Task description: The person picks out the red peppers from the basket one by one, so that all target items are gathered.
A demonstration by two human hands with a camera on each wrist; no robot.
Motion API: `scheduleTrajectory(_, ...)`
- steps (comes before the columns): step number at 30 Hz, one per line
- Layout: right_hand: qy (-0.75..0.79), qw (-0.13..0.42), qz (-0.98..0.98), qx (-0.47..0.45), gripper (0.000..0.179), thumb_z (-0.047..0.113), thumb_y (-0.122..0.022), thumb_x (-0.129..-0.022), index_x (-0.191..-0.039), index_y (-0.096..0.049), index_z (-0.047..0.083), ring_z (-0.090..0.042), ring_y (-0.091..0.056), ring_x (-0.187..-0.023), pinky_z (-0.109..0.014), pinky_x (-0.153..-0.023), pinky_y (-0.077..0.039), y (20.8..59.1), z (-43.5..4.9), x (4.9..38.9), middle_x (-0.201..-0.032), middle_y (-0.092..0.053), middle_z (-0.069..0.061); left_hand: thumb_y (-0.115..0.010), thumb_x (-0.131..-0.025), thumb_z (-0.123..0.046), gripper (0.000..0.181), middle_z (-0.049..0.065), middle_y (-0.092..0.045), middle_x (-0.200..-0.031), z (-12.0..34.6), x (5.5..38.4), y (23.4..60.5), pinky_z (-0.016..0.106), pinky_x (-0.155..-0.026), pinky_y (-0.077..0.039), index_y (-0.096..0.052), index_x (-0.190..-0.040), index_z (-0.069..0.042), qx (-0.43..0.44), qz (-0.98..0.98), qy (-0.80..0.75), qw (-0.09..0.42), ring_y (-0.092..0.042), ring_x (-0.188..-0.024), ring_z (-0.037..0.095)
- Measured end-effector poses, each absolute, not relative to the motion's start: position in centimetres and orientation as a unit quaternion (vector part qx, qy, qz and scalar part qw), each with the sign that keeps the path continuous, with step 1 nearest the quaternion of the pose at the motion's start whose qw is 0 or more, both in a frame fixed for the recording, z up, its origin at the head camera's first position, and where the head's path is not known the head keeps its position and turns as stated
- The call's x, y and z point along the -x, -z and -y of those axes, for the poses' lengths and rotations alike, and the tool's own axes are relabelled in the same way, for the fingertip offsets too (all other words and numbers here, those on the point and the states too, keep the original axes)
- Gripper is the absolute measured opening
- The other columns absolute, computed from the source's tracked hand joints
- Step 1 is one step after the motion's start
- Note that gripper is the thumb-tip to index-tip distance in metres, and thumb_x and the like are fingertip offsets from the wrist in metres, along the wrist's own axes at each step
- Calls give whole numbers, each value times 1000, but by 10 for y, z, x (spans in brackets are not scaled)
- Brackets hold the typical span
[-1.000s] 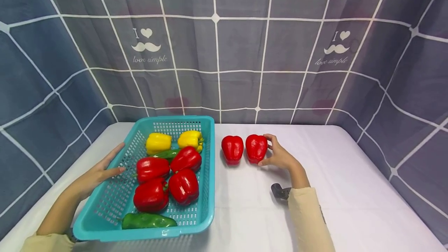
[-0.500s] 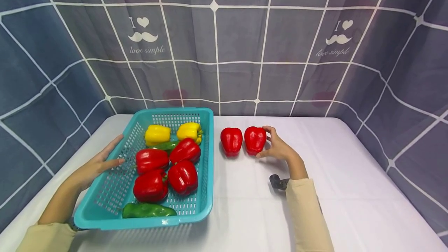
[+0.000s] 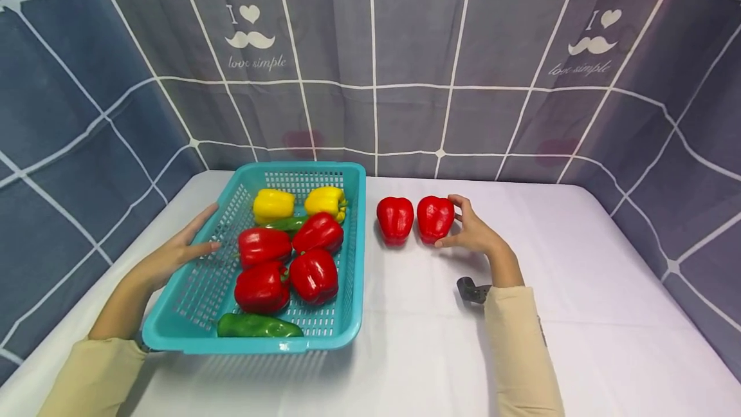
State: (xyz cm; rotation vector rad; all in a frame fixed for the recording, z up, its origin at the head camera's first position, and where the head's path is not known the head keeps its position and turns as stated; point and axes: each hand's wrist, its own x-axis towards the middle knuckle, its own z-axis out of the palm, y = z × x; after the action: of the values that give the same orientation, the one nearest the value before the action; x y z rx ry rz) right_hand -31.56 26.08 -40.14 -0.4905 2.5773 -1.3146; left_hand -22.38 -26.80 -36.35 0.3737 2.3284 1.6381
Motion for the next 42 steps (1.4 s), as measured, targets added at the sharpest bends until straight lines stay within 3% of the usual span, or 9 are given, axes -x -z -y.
scheduleTrajectory(15, 436, 104, -879, 163, 107, 17, -76, -72, -145, 3, 8, -47, -15, -134, -67, -102, -17, 398, -265, 320, -150, -4, -19, -45, -92, -10, 80, 22, 6, -151, 264, 227, 362, 53, -73, -51, 13, -146, -21, -128, -801, -569, 136, -34, -116, 57)
scheduleTrajectory(28, 362, 48, -915, 170, 107, 26, -74, -73, -147, 1, 10, -42, -7, -136, -65, -103, -15, 375, -258, 310, -149, -5, -22, -45, -92, -10, 80, 20, 7, -152, 267, 226, 363, 54, -74, -51, 13, -146, -23, -121, -798, -572, 143, -33, -118, 57)
scheduleTrajectory(37, 337, 8, -915, 222, 105, 30, -76, -71, -147, -5, 16, -35, -4, -138, -65, -101, -22, 356, -221, 302, -151, -8, -13, -45, -92, -9, 80, 20, 6, -152, 266, 226, 360, 53, -72, -51, 13, -146, -23, -117, -801, -570, 144, -33, -118, 57)
scheduleTrajectory(42, 333, 3, -906, 262, 102, 30, -76, -71, -147, -8, 21, -32, 0, -139, -67, -101, -20, 345, -192, 294, -153, -9, -8, -45, -92, -9, 80, 20, 5, -152, 266, 227, 359, 53, -73, -51, 13, -146, -22, -117, -798, -574, 143, -32, -119, 56)
